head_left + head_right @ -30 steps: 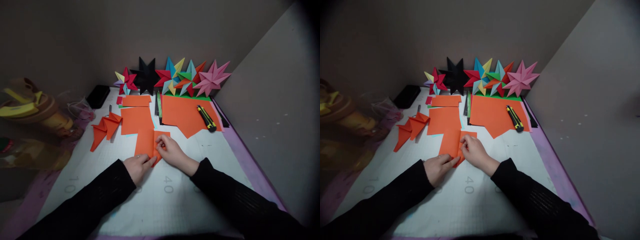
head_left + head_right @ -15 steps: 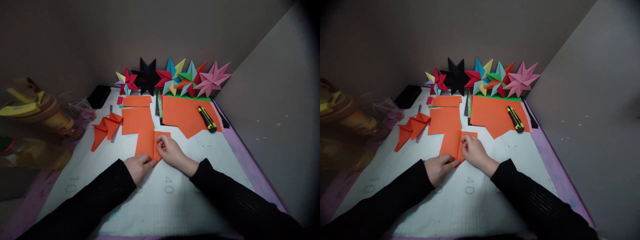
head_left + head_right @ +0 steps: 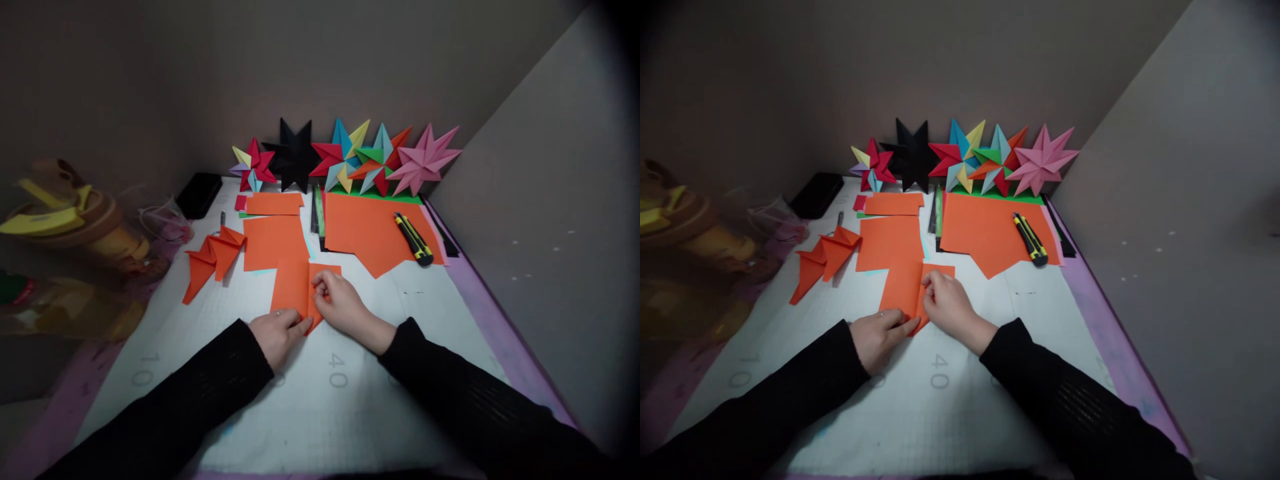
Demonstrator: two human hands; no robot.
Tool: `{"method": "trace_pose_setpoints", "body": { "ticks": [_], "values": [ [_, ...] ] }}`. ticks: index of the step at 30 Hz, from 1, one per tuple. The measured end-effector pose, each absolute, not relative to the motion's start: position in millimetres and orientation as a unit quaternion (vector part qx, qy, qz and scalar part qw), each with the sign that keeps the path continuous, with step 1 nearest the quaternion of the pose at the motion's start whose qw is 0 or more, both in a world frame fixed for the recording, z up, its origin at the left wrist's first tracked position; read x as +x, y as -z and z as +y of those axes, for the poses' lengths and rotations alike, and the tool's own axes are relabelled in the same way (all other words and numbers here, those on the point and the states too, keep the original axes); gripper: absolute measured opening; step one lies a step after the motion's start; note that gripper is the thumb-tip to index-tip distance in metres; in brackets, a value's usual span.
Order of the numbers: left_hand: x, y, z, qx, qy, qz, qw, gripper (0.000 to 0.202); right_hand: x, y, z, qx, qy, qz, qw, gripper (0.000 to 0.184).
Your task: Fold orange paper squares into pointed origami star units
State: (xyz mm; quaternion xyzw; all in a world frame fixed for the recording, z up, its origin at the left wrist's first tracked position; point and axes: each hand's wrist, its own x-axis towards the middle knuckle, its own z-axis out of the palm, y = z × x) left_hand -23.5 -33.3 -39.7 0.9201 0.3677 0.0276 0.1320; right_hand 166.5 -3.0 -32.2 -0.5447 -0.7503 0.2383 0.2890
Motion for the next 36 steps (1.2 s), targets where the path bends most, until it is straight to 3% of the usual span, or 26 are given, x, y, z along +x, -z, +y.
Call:
{"method": "trace_pose_setpoints", "body": {
  "ticks": [8, 13, 18, 24, 31, 36],
  "values": [
    [-22.7, 34.6, -33.1, 0.926, 0.005, 0.36, 0.116, 0.044, 165.4, 33.3, -2.2, -0.552, -0.225, -0.754, 0.276, 0.021],
    [-22.7, 28.9, -33.4, 0.93, 0.023, 0.35, 0.11, 0.047, 170.8, 28.6, -11.0, -0.509, -0.142, -0.811, 0.251, 0.016],
    [-21.6, 28.4, -32.2, 0.921, 0.014, 0.367, 0.13, 0.041, 181.6, 19.7, -26.2, -0.416, -0.081, -0.884, 0.196, 0.025],
    [-30.9, 25.9, -29.5, 0.922, -0.058, 0.342, 0.173, 0.036, 184.6, 4.6, -30.7, -0.363, -0.094, -0.919, 0.121, 0.036],
    [-44.9, 18.9, -28.8, 0.957, -0.071, 0.24, 0.144, 0.03, 183.7, 5.9, -29.0, -0.379, -0.091, -0.911, 0.133, 0.024],
    [-42.1, 24.0, -33.9, 0.959, -0.075, 0.255, 0.103, 0.033, 181.4, 13.0, -29.1, -0.388, -0.083, -0.902, 0.167, 0.022]
  ]
}}
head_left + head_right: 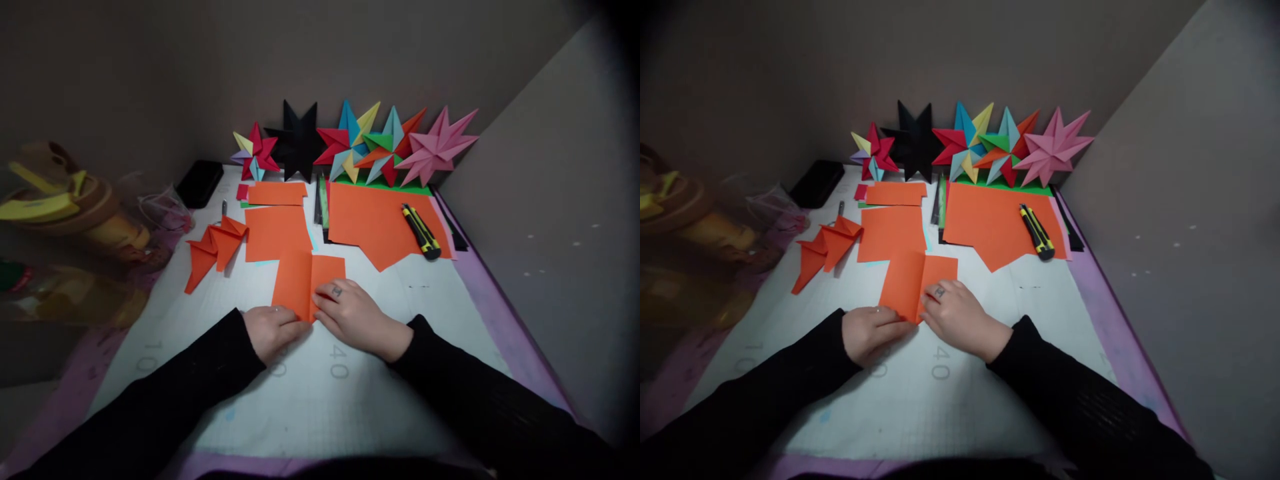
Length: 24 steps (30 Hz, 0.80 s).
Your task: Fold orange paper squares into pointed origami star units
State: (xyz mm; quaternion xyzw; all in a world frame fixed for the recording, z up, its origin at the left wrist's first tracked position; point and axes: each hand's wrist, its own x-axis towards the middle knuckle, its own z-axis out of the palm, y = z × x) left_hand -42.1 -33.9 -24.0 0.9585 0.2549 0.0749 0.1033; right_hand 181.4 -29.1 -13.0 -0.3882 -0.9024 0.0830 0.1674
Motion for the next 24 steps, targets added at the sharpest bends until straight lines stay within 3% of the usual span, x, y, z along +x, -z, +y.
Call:
{"method": "trace_pose_setpoints", "body": {
  "ticks": [4, 17, 24],
  "values": [
    [-34.3, 32.2, -39.8, 0.962, -0.049, 0.261, 0.054, 0.041, 181.5, 15.2, -29.7, -0.39, -0.074, -0.902, 0.169, 0.022],
    [-29.5, 40.4, -41.6, 0.969, -0.047, 0.243, 0.028, 0.04, 185.7, 16.6, -29.7, -0.379, -0.066, -0.908, 0.167, 0.026],
    [-30.7, 35.6, -41.2, 0.969, -0.062, 0.237, 0.034, 0.038, 181.4, 20.2, -27.0, -0.462, -0.172, -0.837, 0.237, 0.035]
  ]
}}
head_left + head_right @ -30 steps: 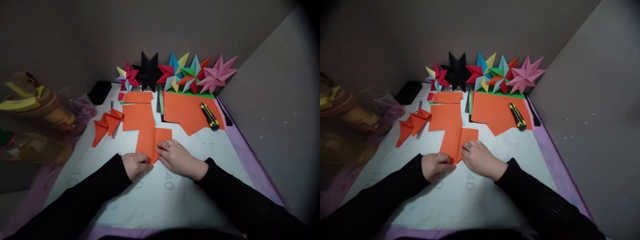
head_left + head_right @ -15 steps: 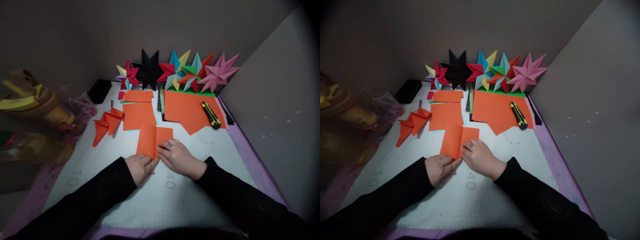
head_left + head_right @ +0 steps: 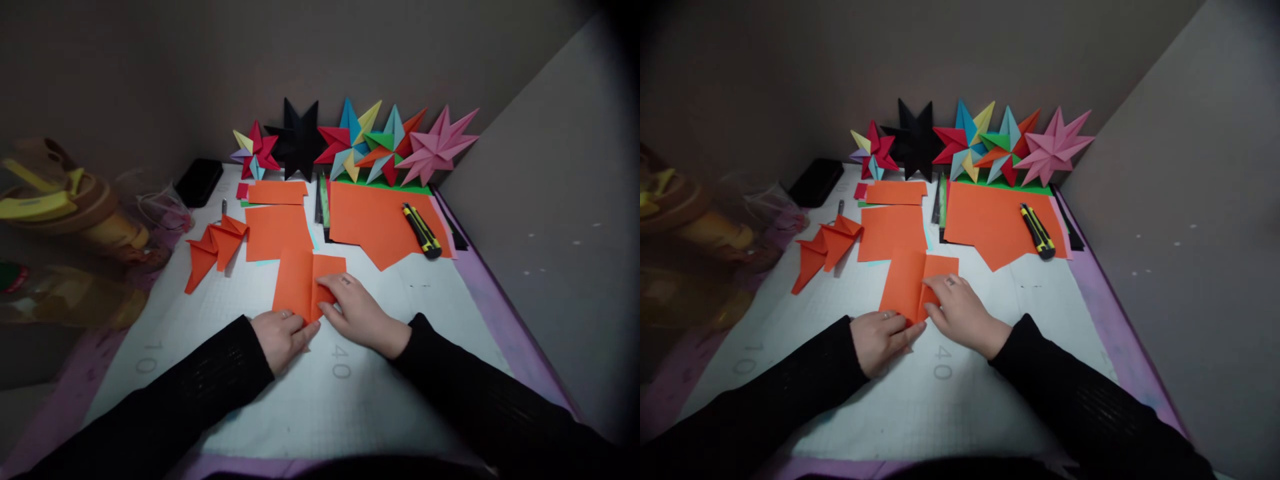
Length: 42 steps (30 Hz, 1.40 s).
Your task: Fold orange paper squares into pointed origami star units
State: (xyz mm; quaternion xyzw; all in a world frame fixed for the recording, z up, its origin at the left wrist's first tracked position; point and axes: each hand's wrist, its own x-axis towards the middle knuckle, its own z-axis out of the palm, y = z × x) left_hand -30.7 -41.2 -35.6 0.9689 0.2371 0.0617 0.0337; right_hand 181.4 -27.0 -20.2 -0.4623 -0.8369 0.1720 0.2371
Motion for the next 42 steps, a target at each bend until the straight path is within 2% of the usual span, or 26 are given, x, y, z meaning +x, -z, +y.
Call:
{"method": "trace_pose_setpoints", "body": {
  "ticks": [6, 22, 30, 36, 39, 42],
  "values": [
    [-34.6, 30.8, -43.1, 0.961, -0.1, 0.255, 0.023, 0.033, 182.9, 30.9, -17.8, -0.521, -0.246, -0.768, 0.281, 0.024],
    [-27.4, 32.8, -45.5, 0.954, -0.048, 0.292, 0.049, 0.049, 181.6, 30.5, -12.1, -0.498, -0.245, -0.788, 0.266, 0.026],
    [-27.3, 37.5, -46.1, 0.96, -0.044, 0.27, 0.054, 0.043, 180.5, 31.5, -10.4, -0.502, -0.246, -0.785, 0.268, 0.025],
    [-28.6, 26.0, -47.5, 0.948, -0.125, 0.286, 0.058, 0.021, 185.2, 30.6, -9.3, -0.494, -0.255, -0.791, 0.254, 0.026],
    [-29.4, 22.2, -46.5, 0.93, -0.135, 0.34, 0.024, 0.02, 187.7, 29.0, -8.9, -0.486, -0.274, -0.789, 0.258, 0.025],
    [-30.3, 25.2, -46.2, 0.934, -0.11, 0.34, 0.017, 0.03, 187.2, 27.3, -8.3, -0.487, -0.275, -0.788, 0.258, 0.02]
  ]
}}
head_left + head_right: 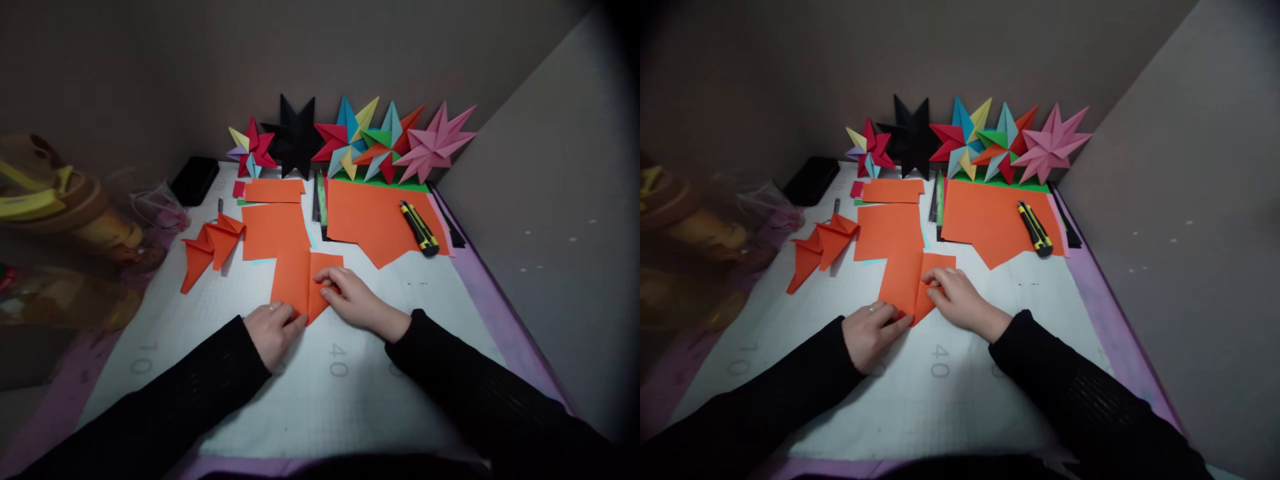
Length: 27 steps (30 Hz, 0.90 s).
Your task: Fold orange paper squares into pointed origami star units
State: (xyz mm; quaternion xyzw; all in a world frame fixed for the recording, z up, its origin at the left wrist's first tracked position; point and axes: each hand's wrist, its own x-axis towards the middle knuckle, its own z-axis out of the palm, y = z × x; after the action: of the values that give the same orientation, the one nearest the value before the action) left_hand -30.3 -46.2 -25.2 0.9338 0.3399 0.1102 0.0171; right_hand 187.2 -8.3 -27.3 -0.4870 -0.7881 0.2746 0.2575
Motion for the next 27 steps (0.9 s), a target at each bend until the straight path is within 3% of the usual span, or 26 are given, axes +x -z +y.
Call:
{"method": "trace_pose_setpoints", "body": {
  "ticks": [13, 20, 27],
  "values": [
    [-29.8, 18.8, -47.5, 0.95, -0.084, 0.296, 0.051, 0.033, 177.2, 28.5, -8.0, -0.52, -0.223, -0.792, 0.228, 0.017],
    [-29.6, 27.0, -46.2, 0.962, -0.124, 0.241, -0.042, 0.026, 177.3, 28.7, -8.3, -0.518, -0.22, -0.794, 0.227, 0.019],
    [-30.6, 27.7, -48.4, 0.966, -0.132, 0.21, -0.068, 0.025, 176.9, 27.9, -8.2, -0.52, -0.221, -0.793, 0.229, 0.019]
  ]
}}
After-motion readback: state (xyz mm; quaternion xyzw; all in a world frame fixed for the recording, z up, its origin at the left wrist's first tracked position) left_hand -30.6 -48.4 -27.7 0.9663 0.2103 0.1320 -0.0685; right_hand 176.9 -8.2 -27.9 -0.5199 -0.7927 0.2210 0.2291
